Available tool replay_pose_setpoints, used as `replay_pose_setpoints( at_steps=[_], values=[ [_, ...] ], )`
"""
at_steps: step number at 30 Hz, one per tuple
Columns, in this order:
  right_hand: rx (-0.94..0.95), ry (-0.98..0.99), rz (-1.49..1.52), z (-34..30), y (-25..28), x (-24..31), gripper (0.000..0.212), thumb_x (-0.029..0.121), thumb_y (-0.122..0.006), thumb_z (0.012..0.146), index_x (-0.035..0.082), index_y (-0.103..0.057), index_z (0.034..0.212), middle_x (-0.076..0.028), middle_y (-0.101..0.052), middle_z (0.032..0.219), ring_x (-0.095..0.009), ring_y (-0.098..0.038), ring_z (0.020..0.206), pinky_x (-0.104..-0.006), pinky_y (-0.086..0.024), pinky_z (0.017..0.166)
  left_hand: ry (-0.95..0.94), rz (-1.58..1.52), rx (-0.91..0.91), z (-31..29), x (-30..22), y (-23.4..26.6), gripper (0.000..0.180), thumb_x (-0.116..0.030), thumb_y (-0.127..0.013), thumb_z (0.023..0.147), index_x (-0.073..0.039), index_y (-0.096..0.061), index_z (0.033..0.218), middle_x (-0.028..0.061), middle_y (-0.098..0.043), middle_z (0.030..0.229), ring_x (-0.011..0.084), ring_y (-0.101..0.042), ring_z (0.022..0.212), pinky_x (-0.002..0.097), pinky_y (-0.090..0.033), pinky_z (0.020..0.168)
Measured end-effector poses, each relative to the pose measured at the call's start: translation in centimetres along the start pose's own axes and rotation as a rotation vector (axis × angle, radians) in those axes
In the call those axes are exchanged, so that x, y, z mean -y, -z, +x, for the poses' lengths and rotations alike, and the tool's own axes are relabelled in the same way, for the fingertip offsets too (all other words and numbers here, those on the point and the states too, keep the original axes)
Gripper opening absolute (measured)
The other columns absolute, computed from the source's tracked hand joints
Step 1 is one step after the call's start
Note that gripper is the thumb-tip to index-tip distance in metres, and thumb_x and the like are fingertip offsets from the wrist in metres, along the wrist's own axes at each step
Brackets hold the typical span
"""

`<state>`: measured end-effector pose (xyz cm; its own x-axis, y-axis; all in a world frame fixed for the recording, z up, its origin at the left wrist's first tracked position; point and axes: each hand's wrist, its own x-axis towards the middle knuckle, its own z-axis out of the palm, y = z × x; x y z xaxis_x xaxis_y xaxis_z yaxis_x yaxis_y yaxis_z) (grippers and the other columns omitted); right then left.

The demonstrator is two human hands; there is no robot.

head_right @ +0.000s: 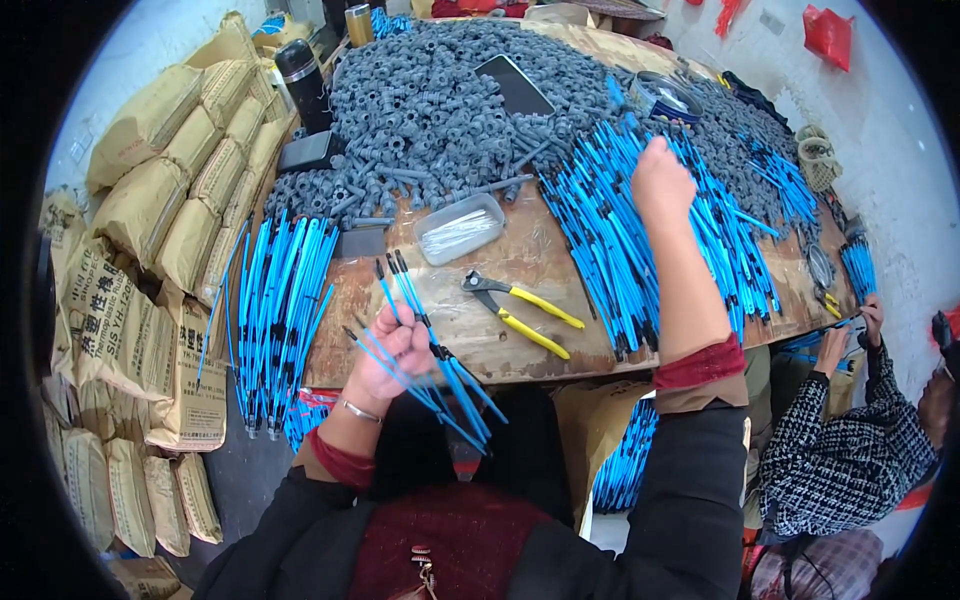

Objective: The person assembles umbrella frame components by gathering plastic ribs, threading a wire through their ends, fitting them onto a central hub, and securing the wire using pliers.

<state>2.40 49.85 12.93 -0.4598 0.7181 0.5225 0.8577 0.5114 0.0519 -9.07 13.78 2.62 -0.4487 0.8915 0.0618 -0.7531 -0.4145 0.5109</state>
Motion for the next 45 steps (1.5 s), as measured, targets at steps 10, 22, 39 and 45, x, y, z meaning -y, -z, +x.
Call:
replay_pose_setpoints(
  at_steps=[10, 22, 39, 45],
  values=[
    [0.557, 0.291, 1.41, -8.9, 16.7, 4.6, 0.014, 0.012, -0.055, 0.085, 0.004, -0.052, 0.074, -0.006, -0.059, 0.067, -0.012, -0.056, 0.058, -0.0259, -0.045, 0.053, 0.19, 0.064, 0.09, -1.2, -1.6, 2.1, 0.024, -0.021, -0.057, 0.088, -0.011, -0.056, 0.11, 0.0175, -0.065, 0.092, 0.0202, -0.064, 0.068, 0.0294, -0.05, 0.053],
    [0.612, 0.717, 0.939, -16.2, 11.7, 7.7, 0.014, 0.015, -0.059, 0.082, 0.001, -0.061, 0.082, -0.015, -0.062, 0.069, -0.028, -0.062, 0.063, -0.0336, -0.048, 0.056, 0.036, 0.13, 0.016, 0.0, -1.8, -3.9, 0.01, -0.015, -0.055, 0.089, -0.008, -0.053, 0.096, 0.0088, -0.064, 0.08, 0.0166, -0.061, 0.06, 0.0278, -0.051, 0.055],
    [0.139, -0.017, 0.077, -3.7, 1.3, 0.2, 0.023, 0.025, -0.054, 0.086, 0.003, -0.054, 0.091, -0.018, -0.062, 0.088, -0.038, -0.06, 0.082, -0.0484, -0.048, 0.067, 0.239, 0.064, 0.26, -0.9, -1.6, -0.7, 0.016, -0.013, -0.053, 0.09, -0.006, -0.056, 0.103, 0.0141, -0.065, 0.09, 0.0229, -0.064, 0.079, 0.035, -0.053, 0.073],
    [-0.053, 0.138, 0.191, -2.1, 5.6, -0.4, 0.023, 0.025, -0.055, 0.084, 0.004, -0.059, 0.095, -0.021, -0.062, 0.085, -0.04, -0.058, 0.08, -0.0488, -0.046, 0.069, 0.284, -0.007, 0.169, -0.5, -1.5, -0.6, 0.019, -0.018, -0.054, 0.089, -0.008, -0.057, 0.105, 0.0167, -0.064, 0.098, 0.0297, -0.064, 0.088, 0.0416, -0.051, 0.078]
  ],
)
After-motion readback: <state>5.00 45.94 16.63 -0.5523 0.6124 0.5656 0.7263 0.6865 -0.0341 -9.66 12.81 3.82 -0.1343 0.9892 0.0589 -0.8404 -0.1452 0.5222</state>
